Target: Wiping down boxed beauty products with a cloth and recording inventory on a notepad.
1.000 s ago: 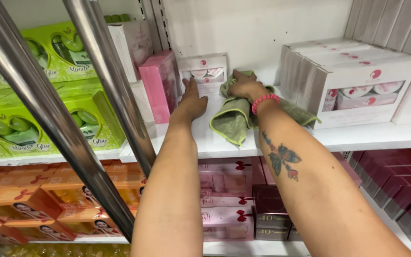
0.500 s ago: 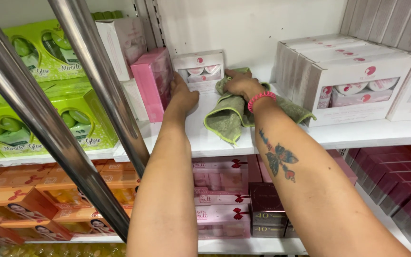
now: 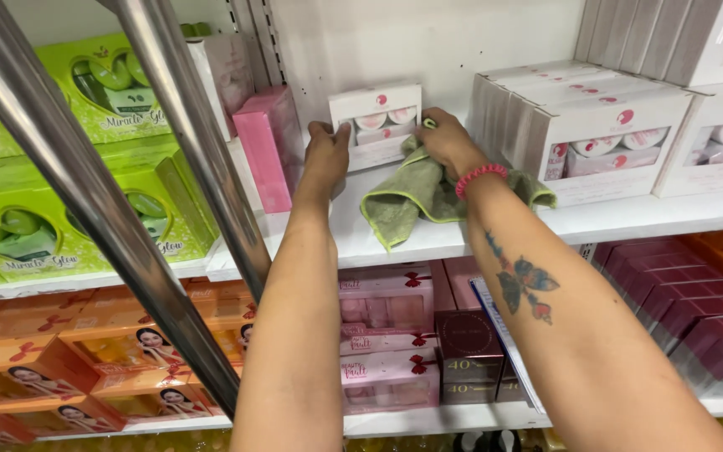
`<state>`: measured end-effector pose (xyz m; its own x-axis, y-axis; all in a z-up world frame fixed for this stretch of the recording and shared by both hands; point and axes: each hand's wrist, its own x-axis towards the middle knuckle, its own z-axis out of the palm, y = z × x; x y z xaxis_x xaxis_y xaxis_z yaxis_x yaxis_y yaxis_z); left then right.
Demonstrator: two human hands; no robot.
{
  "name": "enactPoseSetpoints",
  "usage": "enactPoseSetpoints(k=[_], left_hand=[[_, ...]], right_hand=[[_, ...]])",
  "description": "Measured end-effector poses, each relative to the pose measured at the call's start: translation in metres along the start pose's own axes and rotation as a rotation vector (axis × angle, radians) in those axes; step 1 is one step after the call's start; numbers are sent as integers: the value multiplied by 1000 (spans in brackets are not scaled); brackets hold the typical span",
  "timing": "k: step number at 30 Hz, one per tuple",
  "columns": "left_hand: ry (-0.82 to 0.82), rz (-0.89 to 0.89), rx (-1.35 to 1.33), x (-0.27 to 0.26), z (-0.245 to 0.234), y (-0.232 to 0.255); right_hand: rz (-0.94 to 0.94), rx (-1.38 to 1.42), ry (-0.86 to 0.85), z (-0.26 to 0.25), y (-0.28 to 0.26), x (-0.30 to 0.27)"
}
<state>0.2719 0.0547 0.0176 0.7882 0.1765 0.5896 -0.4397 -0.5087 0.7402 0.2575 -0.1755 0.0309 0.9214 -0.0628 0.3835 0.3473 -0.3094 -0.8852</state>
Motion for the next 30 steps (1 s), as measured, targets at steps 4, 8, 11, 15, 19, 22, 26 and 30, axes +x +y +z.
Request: enactPoseSetpoints(k=[4, 8, 11, 15, 19, 22, 26, 30], left_hand=[[6, 17, 27, 0, -2, 12], [-128, -253, -312, -39, -14, 55], [-238, -455, -616, -86, -28, 83], [-253, -618, -946, -157, -55, 116], [-225, -615, -1024, -235, -77, 143], [-222, -638, -1014, -296, -74, 156], [-279, -761, -1073, -382, -40, 160], [-419, -919, -1048, -454, 9, 158]], right_hand=[[-21, 44, 9, -11, -5, -29], [-210, -24, 118, -27, -21, -89], [-428, -183, 213, -44, -40, -146], [-705, -355, 270, -79, -85, -234], [-669, -273, 237, -120, -130, -311], [-670, -212, 365, -151, -149, -356], [-529, 115, 475, -177, -134, -400], [-628, -214, 518, -194, -88, -449]])
